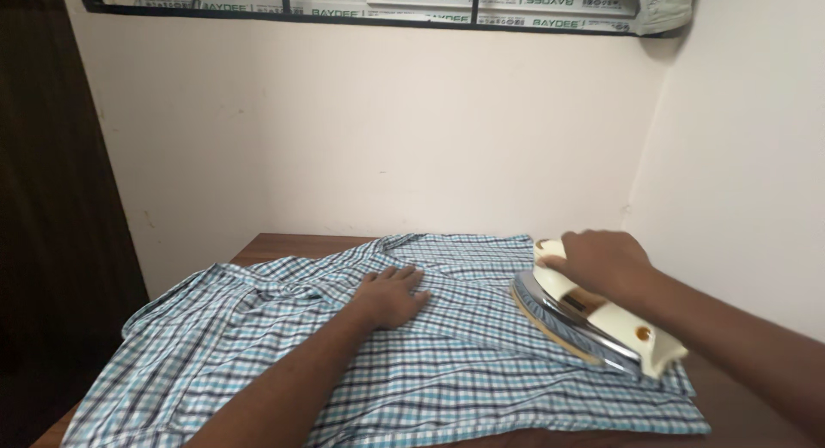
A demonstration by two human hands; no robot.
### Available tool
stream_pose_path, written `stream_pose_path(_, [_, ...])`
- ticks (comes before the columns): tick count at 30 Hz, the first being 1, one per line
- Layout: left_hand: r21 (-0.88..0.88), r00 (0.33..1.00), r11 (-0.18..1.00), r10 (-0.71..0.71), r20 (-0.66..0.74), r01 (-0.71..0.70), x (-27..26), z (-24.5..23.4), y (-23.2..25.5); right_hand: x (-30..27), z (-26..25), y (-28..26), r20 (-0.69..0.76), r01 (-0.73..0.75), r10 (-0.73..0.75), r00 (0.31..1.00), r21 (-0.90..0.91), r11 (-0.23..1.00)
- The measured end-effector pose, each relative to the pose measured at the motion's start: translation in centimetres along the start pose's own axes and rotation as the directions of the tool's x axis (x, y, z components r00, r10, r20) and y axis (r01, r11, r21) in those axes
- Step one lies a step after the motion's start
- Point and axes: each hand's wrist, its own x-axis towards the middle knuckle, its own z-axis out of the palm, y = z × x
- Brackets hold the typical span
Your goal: The person irons a checkered shirt on a wooden table, smooths the fabric, and places it on a hanger. They then iron a floral shirt on the same table.
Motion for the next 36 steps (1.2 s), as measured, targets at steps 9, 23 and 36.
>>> stream_pose_path(9, [0.006,1.0,1.0,-0.019,-0.011,0.019,0.2,0.5,-0.3,-6.7,0.4,5.7,0.079,-0.192,0.198,0.977,-0.083,0.978])
stream_pose_path(23, [-0.048,0.999,0.999,-0.022,-0.04,0.02,-0.5,-0.4,-0.1,3.3,7.8,16.6,-0.271,-0.166,0.473,0.838,0.699,0.696])
stream_pose_path(36, [-0.123,0.995,0.991,0.048,-0.083,-0.058,-0.2,-0.5,-1.2,15.2,21.2,16.9,-0.573,0.481,0.542,0.615,0.817,0.318])
